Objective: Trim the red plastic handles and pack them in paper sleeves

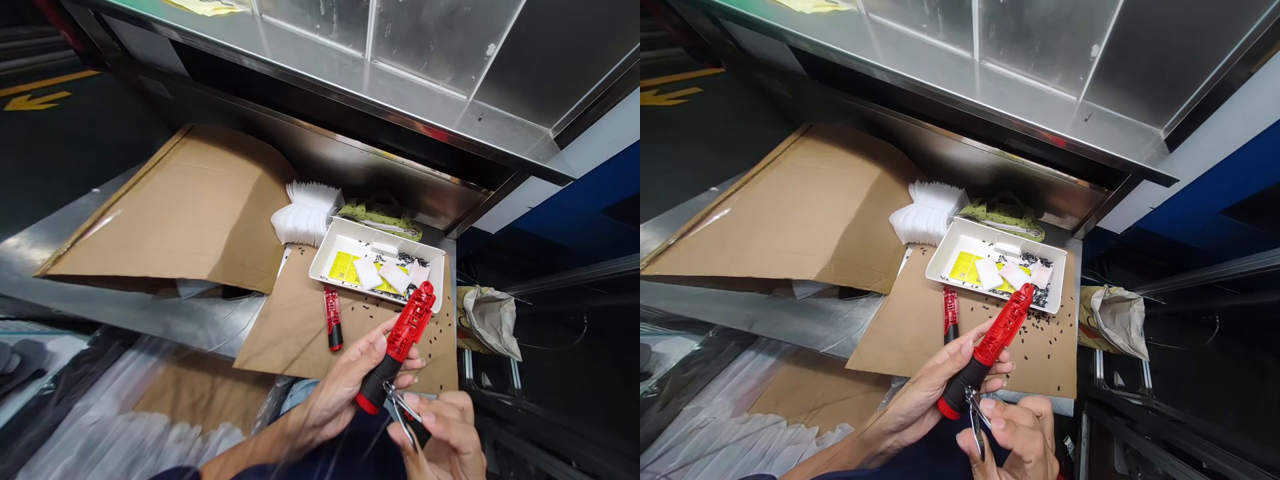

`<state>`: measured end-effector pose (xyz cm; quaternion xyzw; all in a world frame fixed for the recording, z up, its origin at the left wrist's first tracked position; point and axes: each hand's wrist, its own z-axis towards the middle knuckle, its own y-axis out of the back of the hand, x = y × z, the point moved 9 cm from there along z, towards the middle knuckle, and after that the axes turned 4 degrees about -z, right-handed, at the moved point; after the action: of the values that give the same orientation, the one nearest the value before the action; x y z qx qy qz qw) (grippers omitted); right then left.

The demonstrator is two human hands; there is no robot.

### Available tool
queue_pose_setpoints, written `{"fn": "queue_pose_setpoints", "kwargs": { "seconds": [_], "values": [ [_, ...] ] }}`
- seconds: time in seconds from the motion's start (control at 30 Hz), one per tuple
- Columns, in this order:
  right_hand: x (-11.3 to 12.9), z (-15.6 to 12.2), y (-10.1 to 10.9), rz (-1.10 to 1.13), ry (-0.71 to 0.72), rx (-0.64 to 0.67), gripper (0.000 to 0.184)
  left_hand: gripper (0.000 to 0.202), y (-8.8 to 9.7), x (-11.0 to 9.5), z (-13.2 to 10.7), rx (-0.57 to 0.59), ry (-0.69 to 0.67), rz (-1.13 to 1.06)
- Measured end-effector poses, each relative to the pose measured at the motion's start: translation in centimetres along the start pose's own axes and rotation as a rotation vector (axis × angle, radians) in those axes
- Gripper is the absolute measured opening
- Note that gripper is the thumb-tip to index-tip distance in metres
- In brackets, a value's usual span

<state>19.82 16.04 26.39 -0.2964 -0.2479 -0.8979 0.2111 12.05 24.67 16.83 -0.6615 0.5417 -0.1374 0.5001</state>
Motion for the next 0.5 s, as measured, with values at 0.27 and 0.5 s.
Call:
{"fn": "queue_pose_setpoints", "kwargs": {
  "seconds": [0.27,0.5],
  "values": [
    [-0.7,-1.3,0.3,-0.022,0.020,0.077,0.015,0.077,0.2,0.3,0.1,-0.024,0.006,0.000],
    [-0.9,-2.2,0.2,-0.020,-0.034,0.065,0.017,0.073,-0.1,0.2,0.1,-0.007,0.012,0.007]
  ]
}}
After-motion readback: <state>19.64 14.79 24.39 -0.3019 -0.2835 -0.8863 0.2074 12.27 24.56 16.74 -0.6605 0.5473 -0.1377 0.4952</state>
